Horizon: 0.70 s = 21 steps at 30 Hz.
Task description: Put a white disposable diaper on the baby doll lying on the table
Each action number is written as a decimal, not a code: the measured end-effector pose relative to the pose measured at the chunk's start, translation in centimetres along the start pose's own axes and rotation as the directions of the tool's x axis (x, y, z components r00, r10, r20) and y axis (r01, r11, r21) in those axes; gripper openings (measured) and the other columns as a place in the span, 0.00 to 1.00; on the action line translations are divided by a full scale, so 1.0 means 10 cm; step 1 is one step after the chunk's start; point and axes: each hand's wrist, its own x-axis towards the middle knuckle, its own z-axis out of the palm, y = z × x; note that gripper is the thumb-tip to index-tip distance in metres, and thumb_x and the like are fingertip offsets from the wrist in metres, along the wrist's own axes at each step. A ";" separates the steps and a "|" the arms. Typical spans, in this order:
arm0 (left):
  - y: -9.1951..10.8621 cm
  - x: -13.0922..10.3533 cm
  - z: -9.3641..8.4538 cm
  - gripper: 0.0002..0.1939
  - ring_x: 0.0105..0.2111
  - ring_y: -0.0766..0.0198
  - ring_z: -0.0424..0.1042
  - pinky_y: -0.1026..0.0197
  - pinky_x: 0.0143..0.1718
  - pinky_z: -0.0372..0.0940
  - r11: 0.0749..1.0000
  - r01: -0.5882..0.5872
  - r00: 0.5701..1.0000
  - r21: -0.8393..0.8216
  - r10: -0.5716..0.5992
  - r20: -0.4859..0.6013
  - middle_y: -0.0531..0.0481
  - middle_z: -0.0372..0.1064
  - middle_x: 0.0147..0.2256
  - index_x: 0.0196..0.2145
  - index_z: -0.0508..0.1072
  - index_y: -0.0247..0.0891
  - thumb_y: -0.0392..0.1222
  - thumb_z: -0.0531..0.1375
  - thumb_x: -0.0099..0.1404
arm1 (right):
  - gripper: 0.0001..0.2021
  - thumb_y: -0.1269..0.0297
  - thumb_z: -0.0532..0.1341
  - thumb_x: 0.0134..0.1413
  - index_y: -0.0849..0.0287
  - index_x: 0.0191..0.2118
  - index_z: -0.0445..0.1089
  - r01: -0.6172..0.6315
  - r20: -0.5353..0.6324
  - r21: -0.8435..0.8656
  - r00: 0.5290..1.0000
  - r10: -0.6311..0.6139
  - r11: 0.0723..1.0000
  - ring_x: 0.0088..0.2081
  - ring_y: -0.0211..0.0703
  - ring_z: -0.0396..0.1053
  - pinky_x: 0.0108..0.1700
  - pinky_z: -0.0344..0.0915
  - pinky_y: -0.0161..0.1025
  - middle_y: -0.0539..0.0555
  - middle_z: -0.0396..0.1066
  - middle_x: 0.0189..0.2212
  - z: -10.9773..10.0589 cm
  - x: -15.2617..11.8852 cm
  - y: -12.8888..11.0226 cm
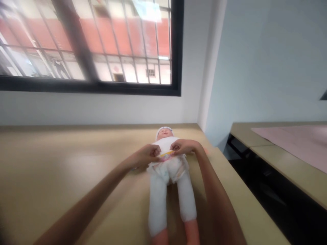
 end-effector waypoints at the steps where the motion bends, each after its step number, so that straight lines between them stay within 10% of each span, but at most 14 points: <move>1: -0.02 0.01 -0.02 0.13 0.24 0.69 0.54 0.65 0.25 0.49 1.000 0.001 1.000 -0.024 -0.001 0.029 0.58 0.54 0.24 0.25 0.61 0.38 0.47 0.61 0.50 | 0.10 0.60 0.61 0.50 0.61 0.34 0.67 0.004 0.002 0.014 1.000 -0.004 1.000 0.27 0.32 0.55 0.28 0.50 0.31 0.45 0.61 0.25 0.00 0.01 0.00; 7: -0.04 0.02 -0.06 0.17 0.26 0.68 0.58 0.65 0.26 0.51 0.986 0.104 0.987 -0.133 -0.085 0.138 0.57 0.59 0.26 0.32 0.66 0.38 0.50 0.62 0.49 | 0.12 0.58 0.62 0.50 0.60 0.38 0.70 0.059 0.014 0.022 0.998 -0.059 0.998 0.32 0.35 0.62 0.32 0.56 0.31 0.48 0.67 0.31 0.01 0.04 0.06; 14: 0.03 -0.02 -0.09 0.20 0.21 0.69 0.51 0.63 0.23 0.42 0.972 0.146 0.984 0.182 -0.162 0.074 0.57 0.52 0.19 0.19 0.58 0.39 0.56 0.60 0.50 | 0.21 0.50 0.67 0.42 0.59 0.39 0.73 -0.109 -0.113 -0.017 0.988 0.107 0.994 0.39 0.43 0.67 0.37 0.60 0.34 0.53 0.72 0.38 -0.12 -0.12 0.22; 21: 0.00 -0.02 -0.11 0.25 0.21 0.70 0.50 0.64 0.23 0.43 0.993 0.119 0.988 -0.019 -0.117 0.100 0.58 0.50 0.20 0.19 0.55 0.39 0.61 0.62 0.47 | 0.19 0.49 0.67 0.42 0.60 0.34 0.72 -0.072 -0.060 0.072 0.995 0.076 0.995 0.35 0.39 0.66 0.36 0.59 0.34 0.51 0.71 0.33 -0.13 -0.16 0.30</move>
